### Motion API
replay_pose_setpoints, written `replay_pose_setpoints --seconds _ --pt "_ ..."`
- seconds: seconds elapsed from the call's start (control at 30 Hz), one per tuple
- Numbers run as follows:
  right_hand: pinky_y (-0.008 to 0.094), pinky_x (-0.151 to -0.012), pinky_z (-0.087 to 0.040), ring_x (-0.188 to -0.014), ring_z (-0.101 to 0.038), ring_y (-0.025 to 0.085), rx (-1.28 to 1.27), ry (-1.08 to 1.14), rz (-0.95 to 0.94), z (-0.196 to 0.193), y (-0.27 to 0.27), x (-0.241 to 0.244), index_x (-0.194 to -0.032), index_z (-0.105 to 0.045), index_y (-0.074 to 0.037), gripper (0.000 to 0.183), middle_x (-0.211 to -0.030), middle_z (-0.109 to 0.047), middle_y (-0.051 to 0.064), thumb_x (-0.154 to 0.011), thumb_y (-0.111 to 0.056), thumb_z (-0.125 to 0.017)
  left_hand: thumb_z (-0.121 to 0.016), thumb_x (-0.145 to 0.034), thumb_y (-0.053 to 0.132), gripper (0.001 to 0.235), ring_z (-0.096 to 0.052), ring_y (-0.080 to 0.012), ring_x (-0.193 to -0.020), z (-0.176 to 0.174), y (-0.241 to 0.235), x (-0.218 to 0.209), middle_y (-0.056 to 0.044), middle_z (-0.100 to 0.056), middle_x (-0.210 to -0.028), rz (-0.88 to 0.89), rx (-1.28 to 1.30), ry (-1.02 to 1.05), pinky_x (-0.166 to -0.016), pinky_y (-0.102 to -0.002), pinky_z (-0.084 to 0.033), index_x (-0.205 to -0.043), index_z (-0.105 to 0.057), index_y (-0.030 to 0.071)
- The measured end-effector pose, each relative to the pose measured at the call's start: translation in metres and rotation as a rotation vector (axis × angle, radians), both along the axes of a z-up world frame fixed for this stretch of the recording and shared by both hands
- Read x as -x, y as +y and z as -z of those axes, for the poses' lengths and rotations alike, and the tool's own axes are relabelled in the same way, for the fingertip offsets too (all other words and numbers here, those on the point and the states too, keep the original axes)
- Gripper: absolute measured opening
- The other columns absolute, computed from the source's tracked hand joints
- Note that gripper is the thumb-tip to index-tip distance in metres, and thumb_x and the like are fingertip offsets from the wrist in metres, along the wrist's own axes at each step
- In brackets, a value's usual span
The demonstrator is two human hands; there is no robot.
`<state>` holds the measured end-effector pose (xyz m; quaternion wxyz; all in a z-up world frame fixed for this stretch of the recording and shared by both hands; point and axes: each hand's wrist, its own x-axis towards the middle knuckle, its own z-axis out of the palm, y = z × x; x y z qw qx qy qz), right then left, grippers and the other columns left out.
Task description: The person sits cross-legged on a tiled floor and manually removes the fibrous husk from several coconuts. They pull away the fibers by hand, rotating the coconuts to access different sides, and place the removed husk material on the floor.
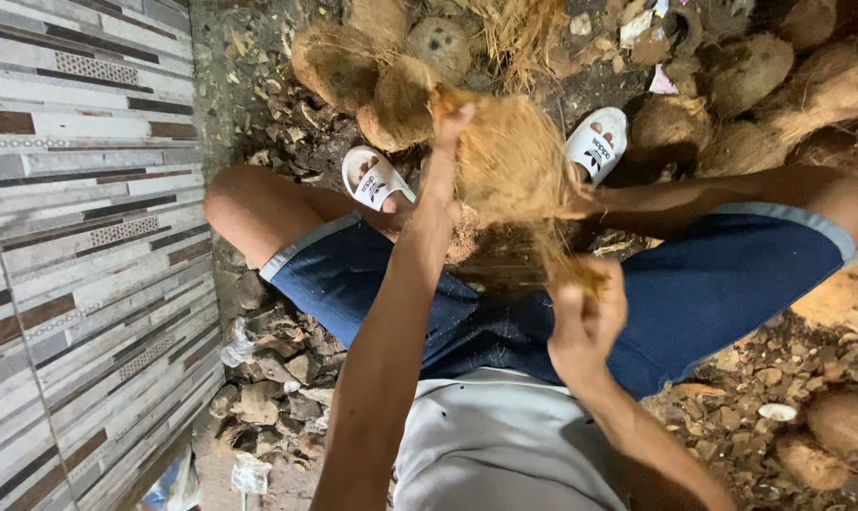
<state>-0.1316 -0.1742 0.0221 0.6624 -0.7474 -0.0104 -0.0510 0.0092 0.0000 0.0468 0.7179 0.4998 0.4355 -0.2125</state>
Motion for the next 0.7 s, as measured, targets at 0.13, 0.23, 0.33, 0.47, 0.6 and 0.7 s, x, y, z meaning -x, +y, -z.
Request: replay_pose_setpoints --seconds 0.13,0.23,0.33,0.47,0.6,0.7 --pt "0.025 -0.058 -0.039 -0.058 -0.043 0.006 0.019 -0.228 0.157 -0.013 -0.022 0.01 -0.091 -0.052 -0.011 0.011 -0.077 -0.051 -0.001 -0.1 -0.016 -0.054 -0.052 -0.071 0.062 0.096 -0.04 -0.038 -0.143 0.027 0.022 -0.017 -0.023 -0.041 -0.153 -0.228 0.069 0.053 -0.115 -0.057 -0.034 -0.149 -0.037 0.007" --pt "0.029 -0.059 -0.048 -0.069 -0.052 0.012 -0.027 -0.133 0.228 -0.017 -0.026 0.003 -0.101 -0.046 -0.01 0.018 -0.084 -0.054 0.003 -0.103 -0.026 -0.054 -0.047 -0.055 0.078 0.12 -0.033 -0.0333 -0.149 0.099 0.061 -0.015 -0.017 -0.033 -0.159 0.049 -0.192 -0.699 -0.123 -0.057 -0.028 -0.153 -0.028 0.012" --pt "0.029 -0.062 -0.046 -0.074 -0.052 0.012 -0.105 -0.059 0.311 -0.014 -0.029 -0.018 -0.115 -0.045 -0.006 0.042 -0.086 -0.053 0.006 -0.101 -0.042 -0.06 -0.046 -0.045 0.089 0.138 -0.025 -0.0322 -0.153 0.07 0.071 -0.017 -0.016 -0.024 -0.163 0.148 -0.316 -0.814 -0.124 -0.06 -0.022 -0.156 -0.016 0.013" --pt "0.027 -0.063 -0.036 -0.071 -0.046 0.009 0.019 -0.141 0.352 -0.013 -0.035 -0.039 -0.106 -0.05 -0.008 0.036 -0.083 -0.05 0.002 -0.104 -0.043 -0.059 -0.058 -0.041 0.068 0.125 -0.043 -0.0357 -0.143 -0.003 0.065 -0.01 -0.02 -0.047 -0.152 -0.124 -0.202 -0.053 -0.114 -0.063 -0.032 -0.148 -0.038 0.006" --pt "0.027 -0.077 -0.046 -0.065 -0.048 0.007 0.037 -0.199 0.232 -0.001 -0.031 -0.068 -0.102 -0.048 -0.009 0.032 -0.073 -0.051 0.001 -0.104 -0.04 -0.058 -0.075 -0.073 0.068 0.103 -0.057 -0.0457 -0.121 0.061 0.078 0.012 -0.029 -0.056 -0.133 -0.03 -0.374 -0.307 -0.105 -0.059 -0.044 -0.143 -0.044 -0.001" --pt "0.027 -0.062 -0.048 -0.059 -0.05 0.011 0.143 0.096 0.025 0.029 -0.032 -0.08 -0.102 -0.052 -0.008 0.013 -0.074 -0.048 0.0 -0.11 -0.018 -0.048 -0.068 -0.076 0.064 0.094 -0.064 -0.0372 -0.113 0.036 0.069 0.015 -0.023 -0.065 -0.121 0.23 -0.408 -0.179 -0.101 -0.038 -0.049 -0.137 -0.052 -0.005"
